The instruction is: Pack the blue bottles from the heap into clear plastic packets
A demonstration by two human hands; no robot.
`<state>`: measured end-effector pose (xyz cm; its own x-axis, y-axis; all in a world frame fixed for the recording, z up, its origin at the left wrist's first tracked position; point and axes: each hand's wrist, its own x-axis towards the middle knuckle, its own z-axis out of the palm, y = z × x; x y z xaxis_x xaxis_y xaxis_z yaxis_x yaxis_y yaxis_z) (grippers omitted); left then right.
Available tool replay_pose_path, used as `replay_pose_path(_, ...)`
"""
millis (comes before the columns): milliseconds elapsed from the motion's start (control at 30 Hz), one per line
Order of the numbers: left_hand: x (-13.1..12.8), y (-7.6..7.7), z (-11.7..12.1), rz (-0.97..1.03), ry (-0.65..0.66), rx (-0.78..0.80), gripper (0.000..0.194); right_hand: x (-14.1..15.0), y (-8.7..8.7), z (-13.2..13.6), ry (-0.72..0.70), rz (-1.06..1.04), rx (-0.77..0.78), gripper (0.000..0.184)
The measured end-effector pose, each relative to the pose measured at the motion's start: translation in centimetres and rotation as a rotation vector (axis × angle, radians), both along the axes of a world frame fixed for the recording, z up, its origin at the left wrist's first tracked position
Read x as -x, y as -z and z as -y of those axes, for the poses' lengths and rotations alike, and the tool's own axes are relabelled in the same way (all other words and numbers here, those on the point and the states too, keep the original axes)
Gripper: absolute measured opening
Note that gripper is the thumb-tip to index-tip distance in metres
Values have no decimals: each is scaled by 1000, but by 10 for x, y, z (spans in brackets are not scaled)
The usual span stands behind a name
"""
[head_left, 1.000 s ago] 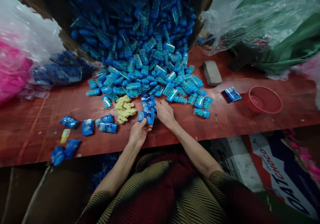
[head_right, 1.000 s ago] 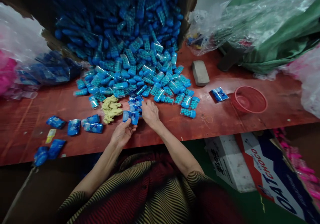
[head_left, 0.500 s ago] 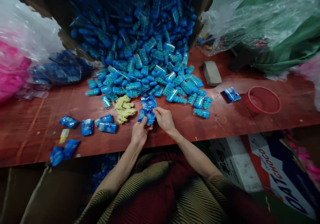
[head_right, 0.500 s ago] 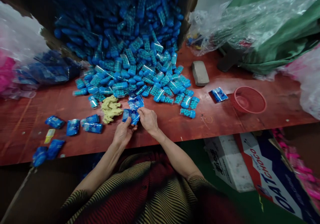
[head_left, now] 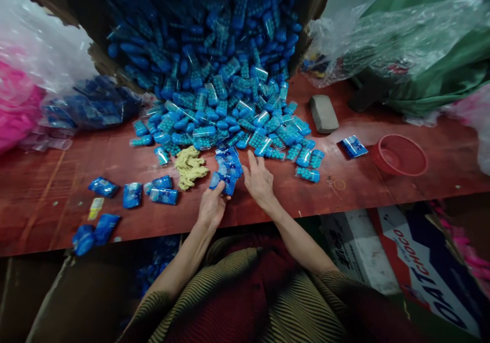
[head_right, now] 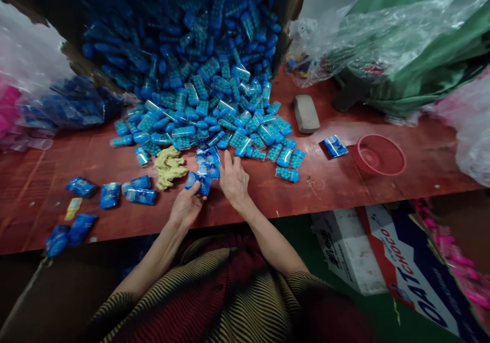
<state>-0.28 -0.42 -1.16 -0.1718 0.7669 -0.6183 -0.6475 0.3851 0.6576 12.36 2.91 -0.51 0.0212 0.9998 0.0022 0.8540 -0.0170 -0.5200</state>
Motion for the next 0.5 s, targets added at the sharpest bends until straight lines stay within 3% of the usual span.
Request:
replay_pose_path(67, -6, 1, -3, -14, -13, -23, 21, -2, 2, 6, 24, -196, -30, 45)
replay_pose_path(233, -15, 3, -6, -80, 37, -67, 24, 3, 15, 10, -91, -705, 143, 21)
replay_pose_path(300, -17, 3, -6, -130, 29, -89, 24, 7, 16, 11, -63, -729, 129, 20)
replay_pose_path(500, -28, -2, -14, -127, -26, -128, 19, 14, 7, 13, -5, -526, 61, 22)
